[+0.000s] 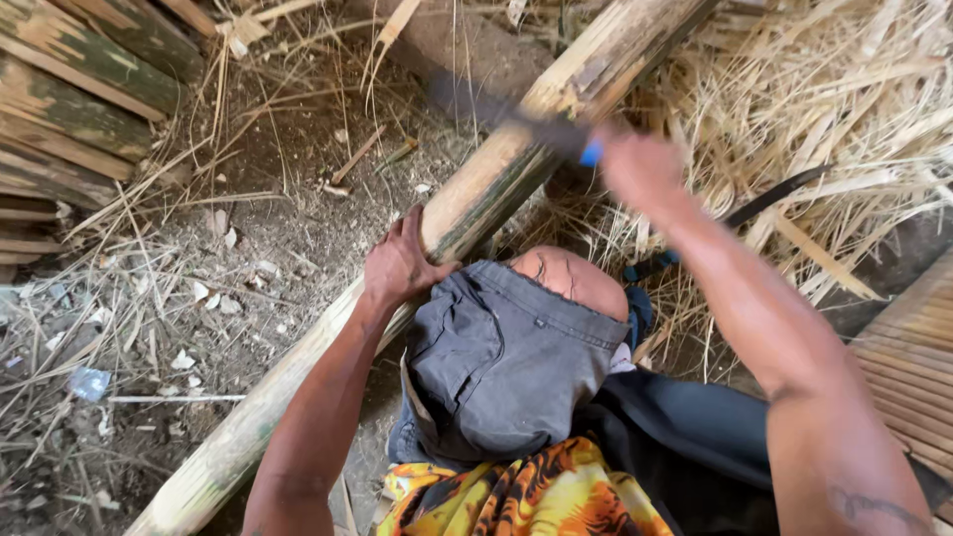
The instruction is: The person uses a machete to shave the outer layer off a bamboo pole. They hold the pole with their left hand and repeatedly strike it with the machete in their right hand, removing strips of the green outer skin.
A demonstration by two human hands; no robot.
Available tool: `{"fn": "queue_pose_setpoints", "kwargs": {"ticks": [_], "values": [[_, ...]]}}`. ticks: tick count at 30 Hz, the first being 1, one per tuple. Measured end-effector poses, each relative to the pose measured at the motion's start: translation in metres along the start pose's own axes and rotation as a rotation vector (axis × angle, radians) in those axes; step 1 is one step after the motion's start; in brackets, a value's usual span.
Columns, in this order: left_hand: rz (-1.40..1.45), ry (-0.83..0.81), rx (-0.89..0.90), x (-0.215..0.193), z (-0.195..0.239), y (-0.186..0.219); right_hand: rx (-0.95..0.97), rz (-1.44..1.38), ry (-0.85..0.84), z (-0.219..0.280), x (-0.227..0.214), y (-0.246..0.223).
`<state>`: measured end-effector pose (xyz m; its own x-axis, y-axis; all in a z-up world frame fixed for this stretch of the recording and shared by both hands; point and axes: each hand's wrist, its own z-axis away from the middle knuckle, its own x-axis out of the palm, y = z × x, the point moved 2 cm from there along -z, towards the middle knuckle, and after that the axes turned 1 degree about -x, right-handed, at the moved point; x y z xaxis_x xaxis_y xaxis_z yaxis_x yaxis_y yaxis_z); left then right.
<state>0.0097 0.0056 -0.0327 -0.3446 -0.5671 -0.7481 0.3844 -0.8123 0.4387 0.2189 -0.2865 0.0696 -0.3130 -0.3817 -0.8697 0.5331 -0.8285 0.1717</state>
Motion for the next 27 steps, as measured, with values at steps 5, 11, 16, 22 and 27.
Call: {"fn": "queue_pose_setpoints", "kwargs": {"ticks": [5,11,16,22,27], "values": [[-0.004,-0.052,-0.022,-0.001,0.004,-0.001,0.219,-0.109,0.128,-0.023,-0.011,0.036],[0.028,-0.109,-0.060,-0.016,0.007,0.006,0.016,-0.031,0.255,0.004,0.046,0.024],[-0.003,-0.072,-0.044,-0.009,0.002,0.004,0.450,-0.431,0.352,-0.005,0.027,0.079],[0.002,-0.034,0.036,0.002,-0.002,-0.006,0.103,-0.138,0.167,0.008,0.047,0.049],[0.090,-0.177,-0.024,-0.011,-0.022,0.009,0.315,-0.322,0.279,-0.025,0.040,0.076]]}}
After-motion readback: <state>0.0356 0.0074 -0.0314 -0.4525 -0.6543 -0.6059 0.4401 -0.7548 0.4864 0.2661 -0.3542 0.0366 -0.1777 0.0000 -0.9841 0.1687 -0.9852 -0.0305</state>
